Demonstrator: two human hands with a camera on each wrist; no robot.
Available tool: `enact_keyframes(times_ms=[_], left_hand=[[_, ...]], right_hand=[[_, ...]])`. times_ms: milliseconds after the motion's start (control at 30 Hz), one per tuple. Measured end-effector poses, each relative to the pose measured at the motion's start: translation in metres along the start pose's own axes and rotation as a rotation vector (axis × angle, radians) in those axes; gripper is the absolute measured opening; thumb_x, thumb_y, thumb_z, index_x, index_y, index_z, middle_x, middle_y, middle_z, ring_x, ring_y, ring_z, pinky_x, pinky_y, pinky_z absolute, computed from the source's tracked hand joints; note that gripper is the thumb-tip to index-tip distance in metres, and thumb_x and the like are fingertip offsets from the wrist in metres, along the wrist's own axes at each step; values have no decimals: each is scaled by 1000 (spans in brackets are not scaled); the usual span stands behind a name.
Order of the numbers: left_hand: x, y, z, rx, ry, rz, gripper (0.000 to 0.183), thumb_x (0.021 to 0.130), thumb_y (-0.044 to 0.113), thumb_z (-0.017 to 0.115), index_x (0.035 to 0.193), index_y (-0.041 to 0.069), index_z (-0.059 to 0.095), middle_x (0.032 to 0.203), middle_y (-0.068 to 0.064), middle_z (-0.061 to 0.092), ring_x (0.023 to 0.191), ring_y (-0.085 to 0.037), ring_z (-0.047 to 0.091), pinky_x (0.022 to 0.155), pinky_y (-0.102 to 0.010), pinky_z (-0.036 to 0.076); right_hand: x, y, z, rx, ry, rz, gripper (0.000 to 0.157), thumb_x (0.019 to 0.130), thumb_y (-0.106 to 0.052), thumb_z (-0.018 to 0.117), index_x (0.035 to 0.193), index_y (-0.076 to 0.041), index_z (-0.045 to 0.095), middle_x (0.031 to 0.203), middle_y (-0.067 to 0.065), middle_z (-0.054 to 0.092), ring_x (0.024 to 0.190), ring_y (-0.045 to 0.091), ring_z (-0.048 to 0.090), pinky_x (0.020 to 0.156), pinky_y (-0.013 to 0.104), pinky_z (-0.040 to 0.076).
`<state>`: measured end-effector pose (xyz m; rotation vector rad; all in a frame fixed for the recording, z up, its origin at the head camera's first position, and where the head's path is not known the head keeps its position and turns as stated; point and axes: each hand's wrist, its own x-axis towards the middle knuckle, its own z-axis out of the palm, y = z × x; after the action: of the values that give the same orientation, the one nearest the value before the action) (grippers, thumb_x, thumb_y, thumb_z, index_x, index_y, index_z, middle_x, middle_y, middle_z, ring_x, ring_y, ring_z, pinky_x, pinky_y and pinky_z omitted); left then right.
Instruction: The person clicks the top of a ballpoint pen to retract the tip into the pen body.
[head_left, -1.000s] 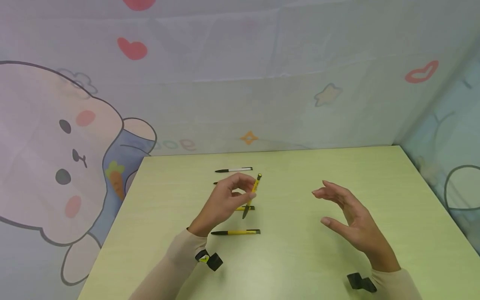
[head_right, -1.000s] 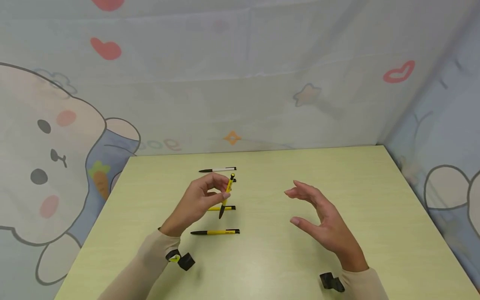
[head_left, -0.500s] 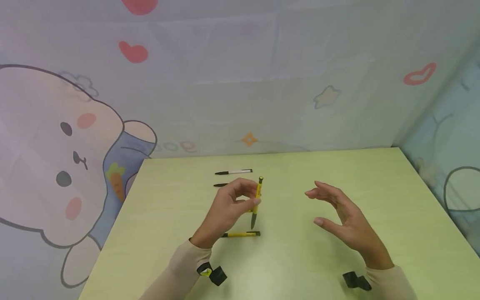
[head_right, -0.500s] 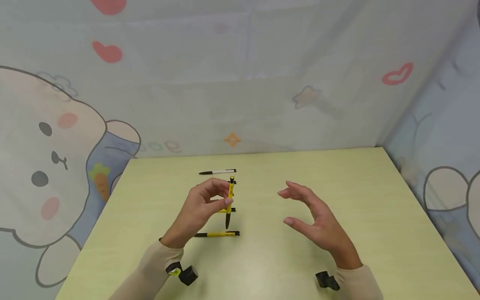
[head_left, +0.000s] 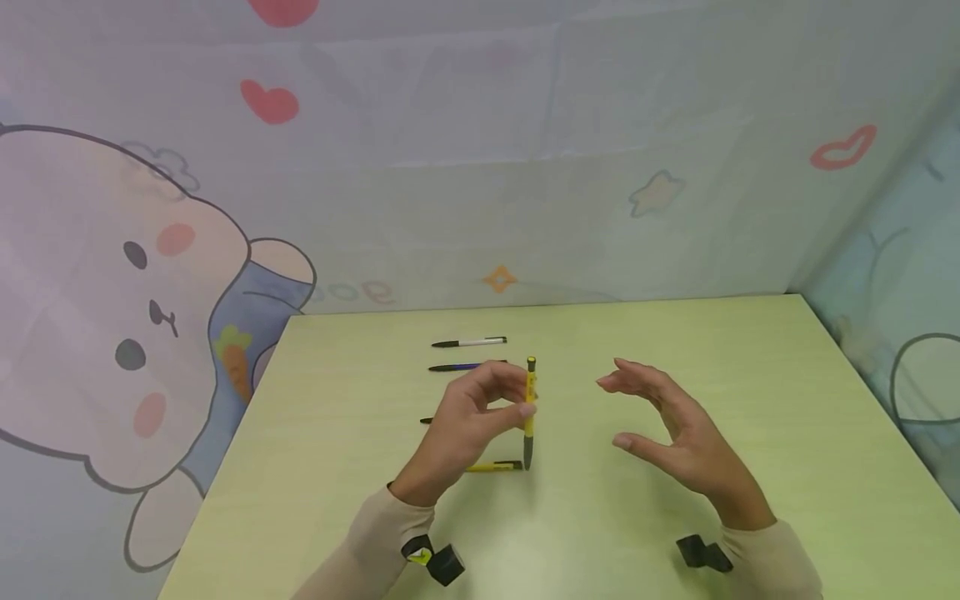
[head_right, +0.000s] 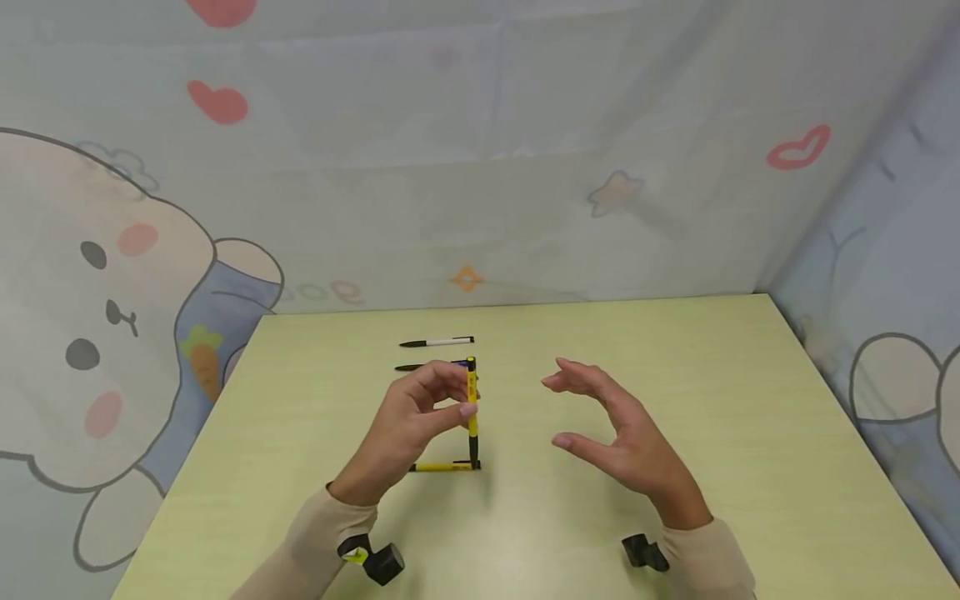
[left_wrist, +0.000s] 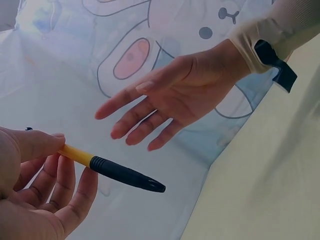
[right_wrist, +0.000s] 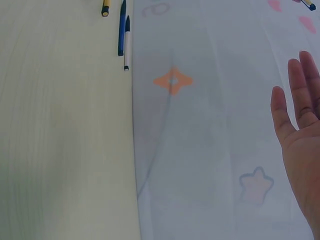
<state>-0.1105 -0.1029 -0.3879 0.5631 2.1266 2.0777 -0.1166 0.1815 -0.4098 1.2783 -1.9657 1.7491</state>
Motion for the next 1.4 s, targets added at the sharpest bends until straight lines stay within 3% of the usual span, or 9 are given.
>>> enact_keyframes(times_ms=[300, 867, 1400], left_hand=[[1, -1, 7, -24, -30, 23, 27, 93, 6, 73, 119, 11, 66, 109, -8, 66, 102, -25, 63, 84, -35, 59], [-5, 3, 19, -140, -69, 13, 27, 93, 4, 71, 119, 7, 64, 108, -9, 65, 101, -23, 64, 81, -36, 61], [-10, 3, 26, -103, -55, 21, 27, 92, 9, 74, 118, 6, 65, 105, -6, 67, 103, -23, 64, 95, -40, 55]], right_hand=[[12, -8, 9, -88, -45, 61, 91, 70, 21, 79, 149, 9, 37, 133, 14, 59, 126, 23, 55, 114, 25, 38], [27, -12, 22, -91, -78, 18, 91, 68, 16, 84, 147, 6, 41, 132, 16, 59, 123, 24, 57, 111, 26, 41], [35, -16, 33, -83, -107, -32, 89, 66, 12, 87, 144, 5, 45, 136, 11, 56, 128, 19, 52, 111, 25, 40]])
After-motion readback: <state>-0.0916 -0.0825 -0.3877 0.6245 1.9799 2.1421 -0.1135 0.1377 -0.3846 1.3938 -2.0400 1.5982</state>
